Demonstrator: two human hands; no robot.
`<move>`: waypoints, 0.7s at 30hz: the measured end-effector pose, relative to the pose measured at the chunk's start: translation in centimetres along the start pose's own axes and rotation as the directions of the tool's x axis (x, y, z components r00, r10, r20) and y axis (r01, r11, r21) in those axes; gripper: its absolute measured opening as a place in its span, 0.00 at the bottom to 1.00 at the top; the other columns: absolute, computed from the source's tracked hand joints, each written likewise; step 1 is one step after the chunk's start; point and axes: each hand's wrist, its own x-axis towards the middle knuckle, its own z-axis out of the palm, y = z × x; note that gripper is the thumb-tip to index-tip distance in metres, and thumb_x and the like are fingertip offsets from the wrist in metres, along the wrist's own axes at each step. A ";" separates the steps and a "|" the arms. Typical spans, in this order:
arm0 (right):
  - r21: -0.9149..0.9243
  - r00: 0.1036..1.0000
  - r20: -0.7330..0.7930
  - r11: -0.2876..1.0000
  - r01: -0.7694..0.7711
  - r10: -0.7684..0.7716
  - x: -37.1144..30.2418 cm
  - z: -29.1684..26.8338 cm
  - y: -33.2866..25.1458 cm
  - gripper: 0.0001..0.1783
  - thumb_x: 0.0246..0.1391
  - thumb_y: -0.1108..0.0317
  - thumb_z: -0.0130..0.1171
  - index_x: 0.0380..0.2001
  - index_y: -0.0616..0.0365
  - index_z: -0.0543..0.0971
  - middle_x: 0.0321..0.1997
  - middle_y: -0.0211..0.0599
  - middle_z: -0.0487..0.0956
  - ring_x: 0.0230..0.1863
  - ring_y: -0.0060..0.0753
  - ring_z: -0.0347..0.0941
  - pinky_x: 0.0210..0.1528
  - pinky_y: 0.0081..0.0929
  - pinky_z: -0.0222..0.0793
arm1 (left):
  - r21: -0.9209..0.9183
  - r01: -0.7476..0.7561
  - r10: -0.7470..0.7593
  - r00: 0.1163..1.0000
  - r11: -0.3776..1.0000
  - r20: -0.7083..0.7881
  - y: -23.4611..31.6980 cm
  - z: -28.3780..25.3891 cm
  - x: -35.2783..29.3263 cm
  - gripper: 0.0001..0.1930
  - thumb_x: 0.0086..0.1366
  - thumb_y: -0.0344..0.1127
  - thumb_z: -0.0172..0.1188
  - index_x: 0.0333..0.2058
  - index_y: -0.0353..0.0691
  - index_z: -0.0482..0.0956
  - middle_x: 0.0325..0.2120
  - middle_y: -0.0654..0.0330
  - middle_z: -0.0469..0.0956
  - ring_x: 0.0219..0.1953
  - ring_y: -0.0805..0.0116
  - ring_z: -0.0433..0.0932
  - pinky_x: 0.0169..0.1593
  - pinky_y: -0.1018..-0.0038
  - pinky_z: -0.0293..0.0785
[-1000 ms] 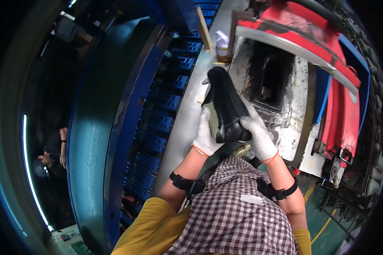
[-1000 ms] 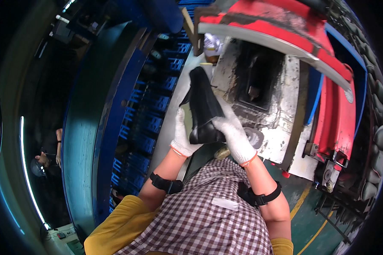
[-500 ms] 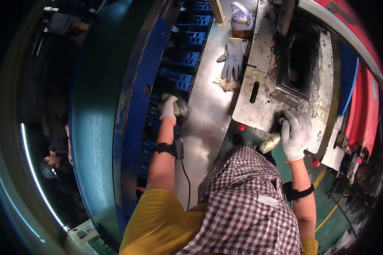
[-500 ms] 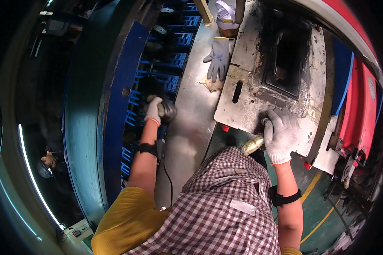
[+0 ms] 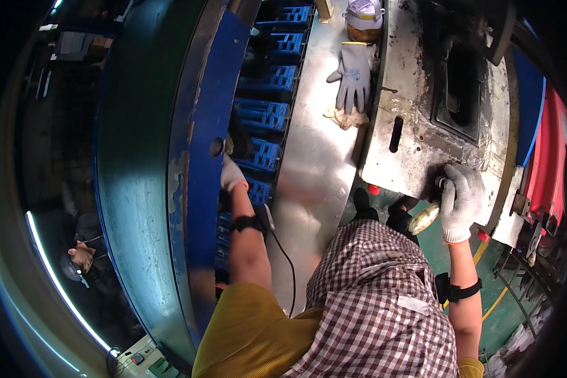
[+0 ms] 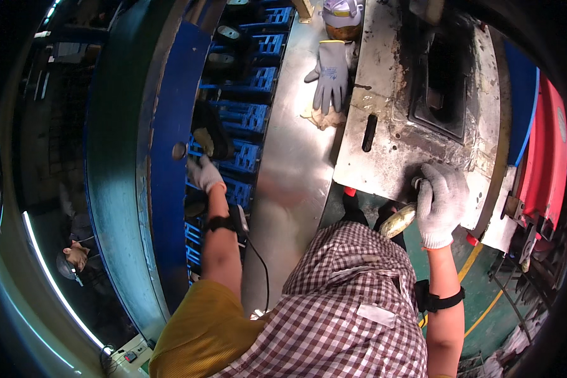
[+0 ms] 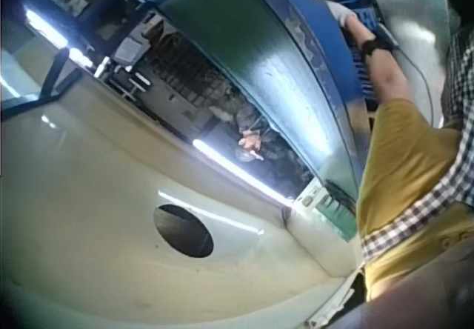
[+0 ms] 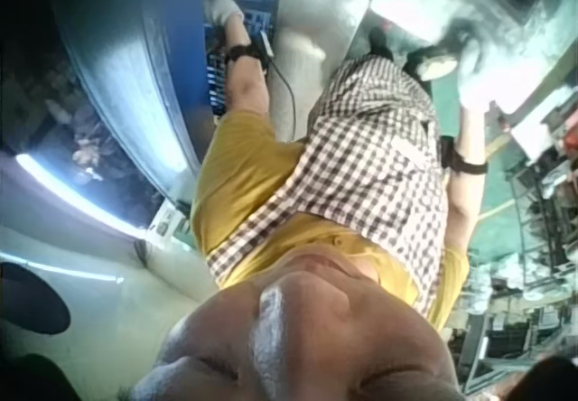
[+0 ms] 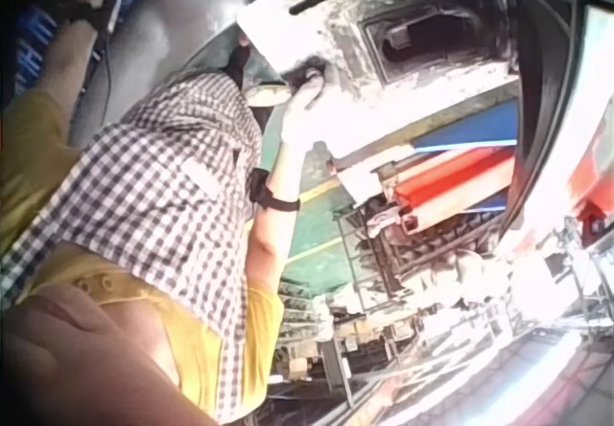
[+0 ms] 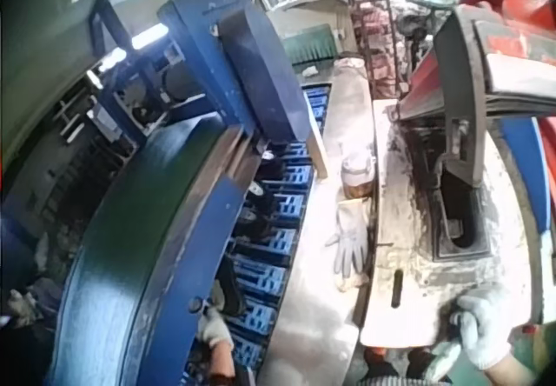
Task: Using industrial press machines to shape or attach components of black leather shoes in a factory setting.
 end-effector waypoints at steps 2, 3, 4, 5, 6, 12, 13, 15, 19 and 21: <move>-0.002 1.000 0.008 1.000 -0.008 0.008 -0.2 -0.1 0.1 0.13 0.53 0.77 0.61 0.43 0.59 0.85 0.44 0.45 0.85 0.48 0.53 0.81 0.56 0.47 0.74 | 0.278 0.092 -0.056 0.989 0.956 -0.136 -2.7 -2.5 -1.9 0.40 0.67 0.65 0.60 0.62 0.34 0.78 0.58 0.42 0.82 0.57 0.39 0.81 0.65 0.48 0.71; 0.001 1.000 -0.004 1.000 0.009 -0.009 -0.1 -0.1 0.1 0.13 0.53 0.77 0.61 0.43 0.60 0.85 0.43 0.45 0.85 0.47 0.53 0.81 0.55 0.47 0.75 | 0.099 0.340 -0.326 0.936 0.935 -0.131 -6.1 -3.0 -1.9 0.44 0.65 0.71 0.60 0.66 0.38 0.74 0.65 0.46 0.76 0.63 0.41 0.77 0.66 0.41 0.70; 0.076 0.999 -0.026 0.996 0.050 -0.048 0.8 -0.3 -0.5 0.13 0.53 0.77 0.61 0.42 0.60 0.85 0.43 0.46 0.85 0.47 0.53 0.82 0.55 0.46 0.75 | 0.108 0.370 -0.342 0.915 0.923 -0.215 -14.0 -4.1 0.1 0.44 0.65 0.71 0.60 0.66 0.38 0.74 0.65 0.46 0.76 0.63 0.41 0.77 0.66 0.41 0.70; 0.138 0.998 -0.047 0.989 0.050 -0.044 1.6 -0.6 -0.2 0.13 0.53 0.77 0.61 0.42 0.60 0.85 0.43 0.46 0.85 0.46 0.53 0.82 0.54 0.46 0.75 | -0.253 0.371 -0.401 0.913 0.893 -0.077 -20.3 -7.4 2.7 0.46 0.64 0.73 0.60 0.68 0.43 0.72 0.69 0.51 0.71 0.66 0.43 0.73 0.66 0.36 0.66; 0.073 0.999 -0.027 0.996 0.041 -0.039 1.0 -0.3 -0.2 0.13 0.53 0.77 0.61 0.42 0.60 0.85 0.43 0.46 0.85 0.46 0.53 0.82 0.54 0.46 0.75 | -0.572 0.431 -0.378 0.900 0.698 0.217 -18.2 -5.8 1.9 0.47 0.63 0.75 0.59 0.71 0.48 0.69 0.73 0.56 0.66 0.69 0.46 0.70 0.67 0.31 0.63; 0.011 0.999 -0.015 0.999 0.048 -0.048 0.5 0.0 0.2 0.12 0.54 0.76 0.61 0.42 0.60 0.85 0.43 0.45 0.86 0.47 0.53 0.81 0.54 0.46 0.75 | -0.576 0.795 -0.514 0.581 0.191 0.631 -16.2 -6.0 1.3 0.39 0.63 0.70 0.62 0.69 0.62 0.70 0.71 0.67 0.66 0.72 0.51 0.65 0.72 0.30 0.53; 0.032 1.000 -0.003 0.999 0.029 -0.029 0.4 0.0 0.3 0.11 0.55 0.76 0.61 0.42 0.59 0.85 0.43 0.45 0.86 0.47 0.53 0.81 0.55 0.46 0.75 | -0.575 0.807 -0.532 0.548 0.135 0.645 -16.1 -6.4 1.3 0.35 0.64 0.66 0.62 0.66 0.60 0.73 0.67 0.65 0.71 0.71 0.52 0.67 0.70 0.30 0.55; 0.028 0.999 0.001 0.999 0.033 -0.033 0.4 -0.3 0.3 0.12 0.55 0.75 0.61 0.43 0.59 0.85 0.44 0.45 0.86 0.47 0.53 0.81 0.55 0.45 0.74 | -0.564 0.821 -0.532 0.515 0.083 0.672 -15.7 -6.6 0.8 0.31 0.65 0.61 0.62 0.63 0.57 0.76 0.64 0.63 0.76 0.70 0.52 0.69 0.69 0.30 0.57; 0.032 0.999 0.000 0.999 0.034 -0.034 0.4 -0.8 0.1 0.13 0.55 0.74 0.61 0.45 0.57 0.84 0.46 0.43 0.85 0.49 0.51 0.80 0.58 0.46 0.72 | -0.605 0.794 -0.163 0.590 -0.058 0.791 -17.7 -9.9 -4.6 0.24 0.62 0.53 0.63 0.53 0.48 0.82 0.53 0.58 0.82 0.58 0.49 0.78 0.64 0.39 0.70; -0.001 1.000 0.012 1.000 -0.011 0.011 0.0 -0.5 0.5 0.13 0.55 0.73 0.62 0.44 0.56 0.84 0.45 0.41 0.84 0.48 0.49 0.80 0.57 0.46 0.71 | -0.555 0.818 -0.284 0.503 -0.147 0.816 -12.0 -11.3 -9.5 0.20 0.59 0.47 0.62 0.47 0.45 0.85 0.50 0.58 0.85 0.56 0.53 0.81 0.60 0.43 0.75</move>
